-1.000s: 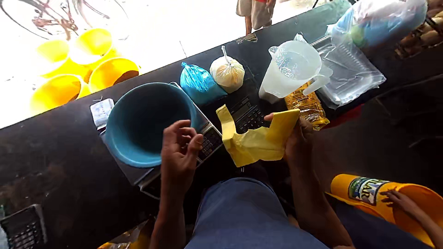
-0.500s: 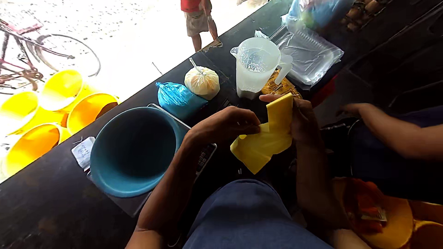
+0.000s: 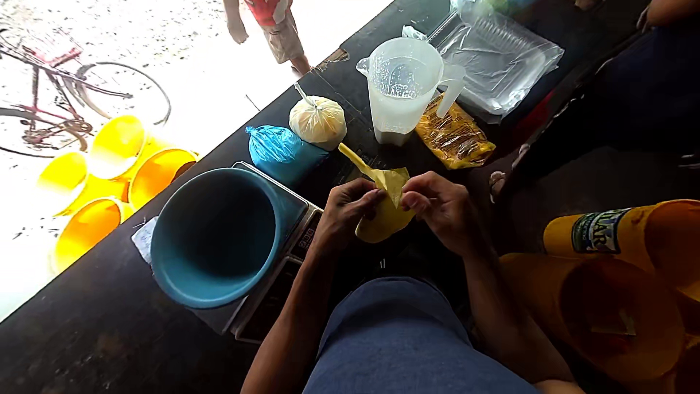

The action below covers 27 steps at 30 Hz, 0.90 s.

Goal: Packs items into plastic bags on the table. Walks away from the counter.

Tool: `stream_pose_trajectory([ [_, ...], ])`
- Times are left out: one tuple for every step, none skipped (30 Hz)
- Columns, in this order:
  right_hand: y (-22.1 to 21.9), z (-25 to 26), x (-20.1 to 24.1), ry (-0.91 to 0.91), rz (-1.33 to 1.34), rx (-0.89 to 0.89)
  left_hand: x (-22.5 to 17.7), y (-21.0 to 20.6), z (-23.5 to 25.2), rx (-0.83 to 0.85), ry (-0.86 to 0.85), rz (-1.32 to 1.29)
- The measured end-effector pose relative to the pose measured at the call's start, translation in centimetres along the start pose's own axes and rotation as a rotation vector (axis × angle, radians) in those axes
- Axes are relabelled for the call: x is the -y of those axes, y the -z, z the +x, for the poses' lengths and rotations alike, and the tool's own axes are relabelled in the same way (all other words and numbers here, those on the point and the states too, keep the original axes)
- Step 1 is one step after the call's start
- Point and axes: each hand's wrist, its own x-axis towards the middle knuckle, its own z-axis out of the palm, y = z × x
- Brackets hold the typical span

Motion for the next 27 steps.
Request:
stream_pose_trajectory([
  [-0.8,-0.2,-0.2,-0.040,0.015,0.026,0.2,-0.3,-0.1,0.010,0.017,-0.033],
  [-1.3,-0.3,-0.4,-0.071,0.029,0.037,0.2,-0.6,-0.3,0.011,0.036,-0.052],
  [-1.6,-0.3,-0.5,-0.090,0.045,0.042,0.2,-0.8,-0.4,0.009,0.052,-0.069],
  [-1.8,-0.3,-0.6,-0.100,0.060,0.050,0.2,-0.8,-0.6,0.008,0.064,-0.094],
  [-1.9,-0.3,-0.6,-0.105,0.071,0.067,0.2,-0.8,-0.8,0.007,0.076,-0.124],
  [-2.0,-0.3,-0.6,-0.103,0.078,0.088,0.2,-0.8,-0.9,0.007,0.086,-0.160],
  [-2.1,-0.2,-0.7,-0.096,0.075,0.113,0.3,-0.8,-1.0,0.007,0.094,-0.199],
  [-2.2,-0.2,-0.7,-0.088,0.069,0.136,0.5,-0.9,-1.0,0.009,0.101,-0.240],
  [-2.5,-0.1,-0.8,-0.081,0.067,0.153,0.7,-0.9,-1.1,0.010,0.107,-0.280],
  [-2.8,-0.1,-0.9,-0.070,0.070,0.163,0.8,-0.9,-1.1,0.007,0.110,-0.308],
  [-3.2,0.0,-1.0,-0.058,0.078,0.171,0.9,-0.8,-1.2,0.004,0.104,-0.314],
  [-3.5,0.1,-1.2,-0.048,0.087,0.170,0.7,-0.6,-1.3,-0.006,0.094,-0.289],
  [-3.8,0.2,-1.3,-0.049,0.102,0.168,0.4,-0.3,-1.4,-0.012,0.077,-0.250],
  [-4.0,0.3,-1.4,-0.062,0.122,0.170,0.2,-0.1,-1.5,-0.009,0.058,-0.217],
  [-4.0,0.4,-1.5,-0.080,0.148,0.173,0.0,0.3,-1.7,0.002,0.038,-0.187],
  [-4.0,0.5,-1.6,-0.089,0.170,0.173,-0.1,0.7,-1.8,0.013,0.015,-0.161],
  [-3.9,0.7,-1.7,-0.089,0.177,0.173,-0.2,1.2,-1.9,0.019,-0.007,-0.132],
  [-3.8,0.8,-1.8,-0.085,0.176,0.181,-0.4,1.5,-2.0,0.024,-0.025,-0.100],
  [-3.7,0.9,-1.8,-0.077,0.168,0.198,-0.5,1.7,-2.2,0.032,-0.033,-0.070],
  [-3.7,0.9,-1.8,-0.067,0.159,0.222,-0.5,1.8,-2.4,0.041,-0.041,-0.054],
  [-3.7,1.0,-1.8,-0.060,0.150,0.240,-0.5,1.9,-2.5,0.046,-0.051,-0.049],
  [-3.7,1.0,-1.7,-0.053,0.142,0.244,-0.4,1.9,-2.6,0.047,-0.058,-0.052],
  [-3.6,0.9,-1.6,-0.048,0.134,0.235,-0.2,1.7,-2.6,0.037,-0.064,-0.063],
  [-3.6,0.8,-1.4,-0.037,0.123,0.221,0.0,1.6,-2.6,0.020,-0.067,-0.081],
  [-3.6,0.8,-1.1,-0.019,0.099,0.212,0.1,1.4,-2.6,0.010,-0.064,-0.100],
  [-3.7,0.7,-0.9,0.002,0.078,0.212,0.3,1.2,-2.6,0.009,-0.054,-0.120],
  [-3.9,0.7,-0.8,0.024,0.063,0.216,0.4,0.9,-2.6,0.009,-0.038,-0.128],
])
